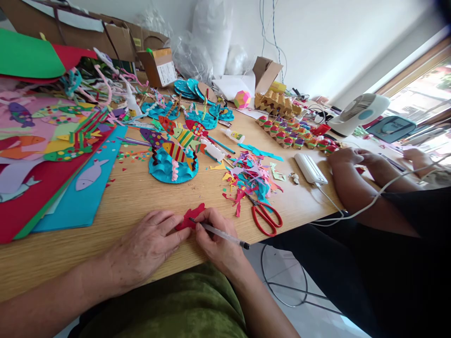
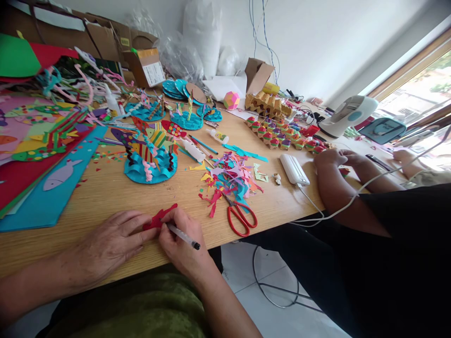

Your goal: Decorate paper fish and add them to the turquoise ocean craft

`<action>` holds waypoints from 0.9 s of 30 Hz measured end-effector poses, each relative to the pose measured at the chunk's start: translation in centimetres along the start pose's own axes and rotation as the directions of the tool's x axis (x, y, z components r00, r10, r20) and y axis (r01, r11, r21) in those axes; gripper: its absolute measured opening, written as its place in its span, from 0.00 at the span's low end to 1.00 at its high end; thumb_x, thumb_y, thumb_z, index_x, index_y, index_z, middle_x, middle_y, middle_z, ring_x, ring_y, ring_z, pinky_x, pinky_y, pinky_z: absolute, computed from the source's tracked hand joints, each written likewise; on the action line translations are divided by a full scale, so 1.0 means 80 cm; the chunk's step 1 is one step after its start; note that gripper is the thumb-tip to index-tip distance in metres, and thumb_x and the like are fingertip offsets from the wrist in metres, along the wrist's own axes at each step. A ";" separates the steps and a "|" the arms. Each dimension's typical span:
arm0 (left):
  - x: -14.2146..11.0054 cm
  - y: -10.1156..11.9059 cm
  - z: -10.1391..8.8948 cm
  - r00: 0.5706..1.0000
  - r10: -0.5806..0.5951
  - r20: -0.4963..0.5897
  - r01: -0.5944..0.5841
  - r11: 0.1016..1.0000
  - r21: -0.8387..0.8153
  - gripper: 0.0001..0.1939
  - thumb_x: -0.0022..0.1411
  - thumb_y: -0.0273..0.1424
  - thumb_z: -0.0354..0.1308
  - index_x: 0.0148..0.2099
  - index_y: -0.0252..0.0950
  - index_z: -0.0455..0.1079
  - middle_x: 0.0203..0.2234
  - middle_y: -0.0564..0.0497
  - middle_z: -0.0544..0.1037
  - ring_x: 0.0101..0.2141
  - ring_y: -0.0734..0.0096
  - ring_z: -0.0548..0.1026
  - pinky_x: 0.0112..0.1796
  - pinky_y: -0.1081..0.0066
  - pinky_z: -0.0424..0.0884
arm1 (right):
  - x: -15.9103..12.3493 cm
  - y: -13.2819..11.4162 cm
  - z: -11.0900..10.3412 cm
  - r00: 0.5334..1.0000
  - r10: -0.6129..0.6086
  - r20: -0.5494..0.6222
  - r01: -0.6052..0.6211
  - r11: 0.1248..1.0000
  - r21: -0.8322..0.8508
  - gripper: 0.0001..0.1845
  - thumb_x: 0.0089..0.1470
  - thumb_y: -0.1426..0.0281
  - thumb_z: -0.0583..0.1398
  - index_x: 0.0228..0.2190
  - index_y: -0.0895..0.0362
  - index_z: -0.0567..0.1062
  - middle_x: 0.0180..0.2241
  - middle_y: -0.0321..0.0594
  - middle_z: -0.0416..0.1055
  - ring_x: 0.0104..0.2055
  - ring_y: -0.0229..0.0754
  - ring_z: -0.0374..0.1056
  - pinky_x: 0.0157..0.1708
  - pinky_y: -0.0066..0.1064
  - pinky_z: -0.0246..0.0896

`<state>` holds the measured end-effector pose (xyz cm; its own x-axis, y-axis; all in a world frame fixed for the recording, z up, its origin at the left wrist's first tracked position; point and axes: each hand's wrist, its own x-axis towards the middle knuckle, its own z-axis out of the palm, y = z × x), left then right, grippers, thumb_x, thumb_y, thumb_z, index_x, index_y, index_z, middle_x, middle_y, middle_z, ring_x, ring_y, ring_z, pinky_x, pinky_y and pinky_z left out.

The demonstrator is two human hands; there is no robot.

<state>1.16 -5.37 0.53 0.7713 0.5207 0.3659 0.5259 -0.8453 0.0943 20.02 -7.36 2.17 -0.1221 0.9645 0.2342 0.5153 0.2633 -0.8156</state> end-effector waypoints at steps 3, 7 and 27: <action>-0.001 0.000 0.000 1.000 0.002 0.013 -0.002 1.000 0.011 0.14 0.67 0.27 0.45 0.51 0.40 0.67 0.43 0.47 0.70 0.45 0.60 0.64 0.46 0.59 0.66 | -0.001 0.001 0.000 1.000 0.013 -0.002 -0.013 1.000 0.025 0.05 0.48 0.76 0.54 0.27 0.56 0.68 0.23 0.33 0.68 0.23 0.34 0.63 0.23 0.24 0.56; 0.000 0.000 -0.002 1.000 0.005 0.016 -0.005 1.000 0.015 0.14 0.66 0.26 0.47 0.51 0.40 0.67 0.43 0.47 0.70 0.45 0.60 0.65 0.46 0.60 0.65 | -0.002 0.003 0.002 0.999 0.032 -0.042 -0.031 0.999 0.028 0.04 0.48 0.75 0.54 0.27 0.56 0.68 0.21 0.32 0.66 0.20 0.33 0.60 0.21 0.23 0.54; 0.005 0.001 -0.006 0.999 0.030 -0.023 -0.029 0.998 0.047 0.16 0.68 0.26 0.42 0.49 0.38 0.69 0.40 0.47 0.72 0.42 0.60 0.66 0.42 0.60 0.68 | 0.000 0.003 0.003 0.999 0.005 -0.042 -0.003 0.999 0.038 0.05 0.48 0.76 0.54 0.26 0.56 0.68 0.23 0.33 0.68 0.23 0.34 0.63 0.25 0.24 0.57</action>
<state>1.32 -5.27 1.08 0.7784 0.4920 0.3900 0.5195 -0.8535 0.0399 19.93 -7.28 1.86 -0.0844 0.9640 0.2523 0.4834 0.2610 -0.8356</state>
